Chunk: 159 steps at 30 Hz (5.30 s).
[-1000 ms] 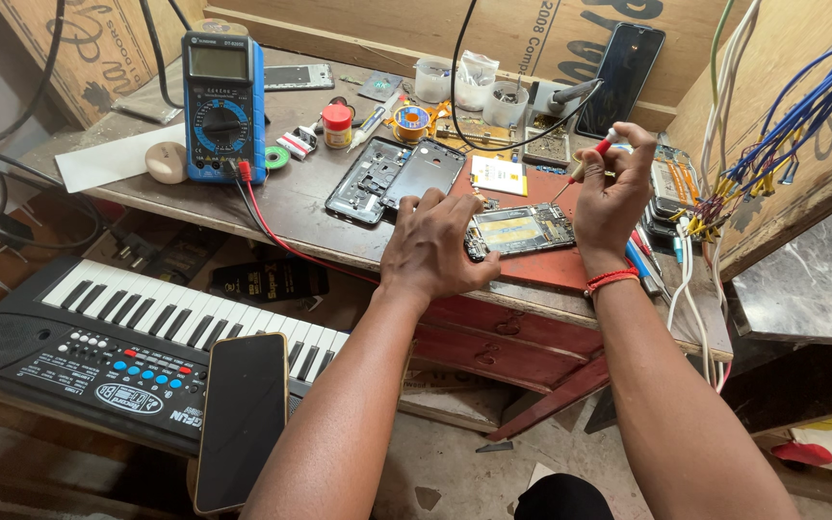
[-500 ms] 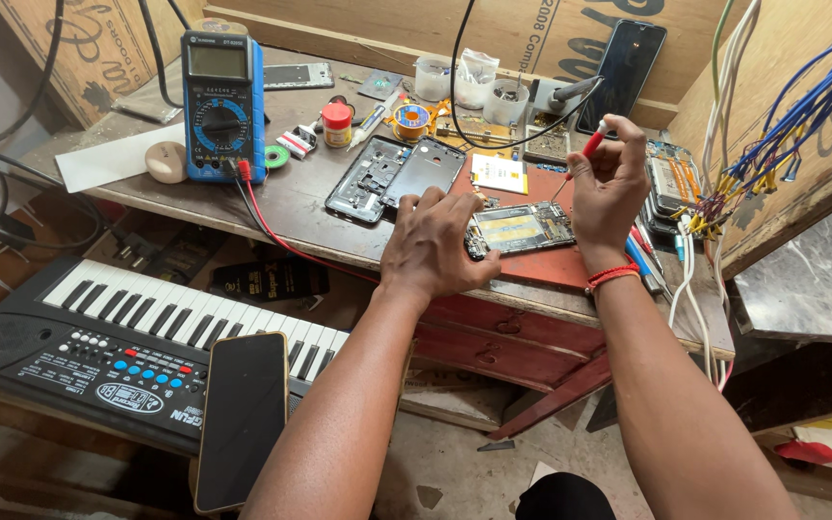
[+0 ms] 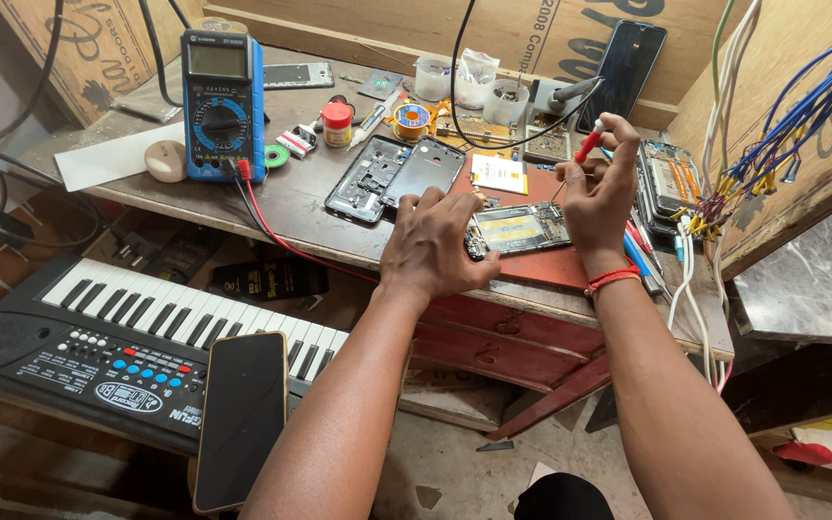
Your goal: The person works at a cluttered repair bench on a disassembled smartphone lying on a mat. They hold the phone frame steady with one hand while probing the exposed motherboard with multimeter test leads and using a small screwdriver-like tool on the board's components.
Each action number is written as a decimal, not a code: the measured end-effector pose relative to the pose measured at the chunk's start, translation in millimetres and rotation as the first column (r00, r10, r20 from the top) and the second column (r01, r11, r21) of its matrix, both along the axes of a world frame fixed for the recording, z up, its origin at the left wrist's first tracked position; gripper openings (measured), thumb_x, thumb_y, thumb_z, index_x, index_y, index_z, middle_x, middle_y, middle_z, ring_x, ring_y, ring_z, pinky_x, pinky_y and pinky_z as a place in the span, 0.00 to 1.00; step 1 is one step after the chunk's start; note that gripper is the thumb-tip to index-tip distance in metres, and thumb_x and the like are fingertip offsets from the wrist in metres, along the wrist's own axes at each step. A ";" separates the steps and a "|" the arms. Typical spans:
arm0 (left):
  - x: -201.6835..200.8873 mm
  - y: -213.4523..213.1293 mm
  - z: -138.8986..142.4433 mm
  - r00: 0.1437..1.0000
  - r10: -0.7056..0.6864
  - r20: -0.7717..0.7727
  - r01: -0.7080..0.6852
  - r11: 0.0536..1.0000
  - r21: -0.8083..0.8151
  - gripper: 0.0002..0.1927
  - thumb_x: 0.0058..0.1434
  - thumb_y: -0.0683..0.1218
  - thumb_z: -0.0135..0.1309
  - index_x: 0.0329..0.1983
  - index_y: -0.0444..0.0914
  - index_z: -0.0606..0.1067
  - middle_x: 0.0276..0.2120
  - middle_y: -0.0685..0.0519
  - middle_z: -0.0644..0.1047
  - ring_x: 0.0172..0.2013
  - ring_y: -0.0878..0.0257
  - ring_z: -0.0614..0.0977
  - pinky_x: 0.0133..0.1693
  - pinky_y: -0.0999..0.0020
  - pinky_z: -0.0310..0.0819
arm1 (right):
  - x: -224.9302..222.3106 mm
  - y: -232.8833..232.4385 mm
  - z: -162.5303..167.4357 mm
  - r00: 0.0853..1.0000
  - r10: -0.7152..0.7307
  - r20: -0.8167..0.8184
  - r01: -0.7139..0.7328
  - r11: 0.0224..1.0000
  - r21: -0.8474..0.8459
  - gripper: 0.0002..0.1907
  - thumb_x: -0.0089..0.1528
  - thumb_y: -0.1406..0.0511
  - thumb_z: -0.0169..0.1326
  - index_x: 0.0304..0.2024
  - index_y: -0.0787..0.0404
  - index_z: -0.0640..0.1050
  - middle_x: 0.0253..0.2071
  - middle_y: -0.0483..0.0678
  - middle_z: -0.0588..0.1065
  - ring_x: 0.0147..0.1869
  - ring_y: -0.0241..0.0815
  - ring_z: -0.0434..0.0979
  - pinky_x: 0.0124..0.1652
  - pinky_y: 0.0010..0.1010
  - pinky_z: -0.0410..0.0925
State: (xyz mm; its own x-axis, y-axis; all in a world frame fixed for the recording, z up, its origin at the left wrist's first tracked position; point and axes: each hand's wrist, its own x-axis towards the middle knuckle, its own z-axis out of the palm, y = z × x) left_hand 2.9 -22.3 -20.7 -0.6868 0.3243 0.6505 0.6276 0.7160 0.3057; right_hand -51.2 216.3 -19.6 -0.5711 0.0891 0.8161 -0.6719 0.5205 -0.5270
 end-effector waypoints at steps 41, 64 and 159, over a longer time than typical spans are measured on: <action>0.3 1.8 -8.1 1.000 0.009 -0.006 -0.009 1.000 0.005 0.28 0.45 0.59 0.63 0.46 0.41 0.78 0.40 0.54 0.81 0.45 0.58 0.78 0.50 0.59 0.64 | -11.3 16.9 -18.7 0.998 -0.055 0.036 0.056 0.998 -0.011 0.42 0.59 0.79 0.63 0.71 0.56 0.59 0.58 0.56 0.69 0.43 0.38 0.83 0.41 0.22 0.76; -0.9 1.6 -7.8 1.000 0.010 0.015 -0.010 1.000 0.002 0.27 0.46 0.60 0.63 0.46 0.41 0.78 0.40 0.54 0.81 0.46 0.58 0.78 0.52 0.60 0.64 | -10.4 14.8 -16.0 0.999 0.025 0.032 -0.021 0.993 -0.119 0.38 0.62 0.82 0.54 0.70 0.58 0.58 0.58 0.55 0.66 0.45 0.37 0.82 0.43 0.25 0.77; 8.2 0.0 14.2 1.000 -0.015 0.024 0.016 0.999 -0.029 0.28 0.43 0.57 0.62 0.46 0.40 0.78 0.41 0.50 0.77 0.47 0.55 0.76 0.53 0.57 0.64 | 57.2 26.5 9.3 0.997 0.058 -0.057 -0.068 0.976 -0.208 0.15 0.77 0.71 0.50 0.61 0.61 0.61 0.42 0.56 0.79 0.36 0.34 0.75 0.36 0.24 0.69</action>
